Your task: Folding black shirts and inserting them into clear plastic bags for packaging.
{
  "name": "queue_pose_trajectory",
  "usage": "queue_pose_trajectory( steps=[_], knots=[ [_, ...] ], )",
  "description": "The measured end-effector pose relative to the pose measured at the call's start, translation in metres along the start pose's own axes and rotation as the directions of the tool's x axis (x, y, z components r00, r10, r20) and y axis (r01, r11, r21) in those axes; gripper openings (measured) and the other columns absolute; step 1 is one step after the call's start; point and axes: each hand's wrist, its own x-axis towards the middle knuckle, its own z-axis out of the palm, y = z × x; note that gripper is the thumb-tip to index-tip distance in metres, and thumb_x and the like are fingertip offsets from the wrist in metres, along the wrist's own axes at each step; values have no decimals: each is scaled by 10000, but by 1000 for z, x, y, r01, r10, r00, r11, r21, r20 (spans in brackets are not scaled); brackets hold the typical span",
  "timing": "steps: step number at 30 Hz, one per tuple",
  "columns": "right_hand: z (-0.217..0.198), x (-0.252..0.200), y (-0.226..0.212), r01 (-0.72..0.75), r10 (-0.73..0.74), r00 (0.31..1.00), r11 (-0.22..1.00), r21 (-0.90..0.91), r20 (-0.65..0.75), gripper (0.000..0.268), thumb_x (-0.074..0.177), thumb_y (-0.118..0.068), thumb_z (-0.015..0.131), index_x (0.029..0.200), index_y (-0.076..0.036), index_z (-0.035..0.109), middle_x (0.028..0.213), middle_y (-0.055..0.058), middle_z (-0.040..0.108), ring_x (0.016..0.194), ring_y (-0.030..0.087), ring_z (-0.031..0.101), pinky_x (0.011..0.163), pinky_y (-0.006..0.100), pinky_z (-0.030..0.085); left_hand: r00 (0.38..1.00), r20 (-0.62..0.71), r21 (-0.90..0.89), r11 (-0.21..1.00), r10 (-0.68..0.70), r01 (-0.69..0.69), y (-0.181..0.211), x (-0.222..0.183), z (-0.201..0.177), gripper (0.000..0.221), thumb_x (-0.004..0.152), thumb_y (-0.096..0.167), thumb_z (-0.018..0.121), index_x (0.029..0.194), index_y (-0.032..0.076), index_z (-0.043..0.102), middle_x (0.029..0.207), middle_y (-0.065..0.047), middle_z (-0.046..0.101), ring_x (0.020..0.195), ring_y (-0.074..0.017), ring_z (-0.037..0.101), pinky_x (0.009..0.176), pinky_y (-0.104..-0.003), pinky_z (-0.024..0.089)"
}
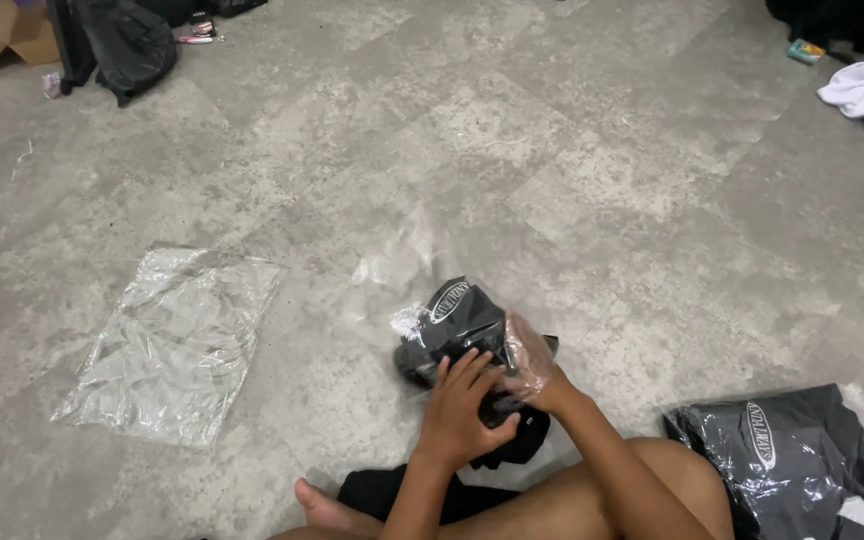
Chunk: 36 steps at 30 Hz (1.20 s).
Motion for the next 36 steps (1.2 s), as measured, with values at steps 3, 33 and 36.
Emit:
queue_pose_trajectory(
  steps=[3,33,36],
  knots=[
    [-12,-22,-8,-217,273,905,956,-198,326,816,842,-481,519,1391,23,186,1476,241,83,1382,340,59,1083,416,133,981,-195,105,994,-24,45,-18,-7,-4,553,639,376,721,1108,118,580,1210,-69,525,1192,-254,444,1051,-478,249],
    [17,-46,-90,-603,740,661,427,674,123,568,769,-68,609,1303,-26,418,1233,119,575,1109,223,556,969,298,391,640,-463,-38,735,-613,676,-33,-25,0,764,814,430,520,1369,-12,238,1369,-233,332,1241,-382,340,987,-487,302],
    [25,-55,-104,-521,586,810,696,495,27,471,789,-112,576,1239,-18,474,1117,124,645,967,231,642,822,284,489,909,-370,79,968,-194,238,-12,-12,-1,859,716,336,706,1387,35,262,1444,-209,268,1317,-361,302,1046,-436,272]
  ],
)
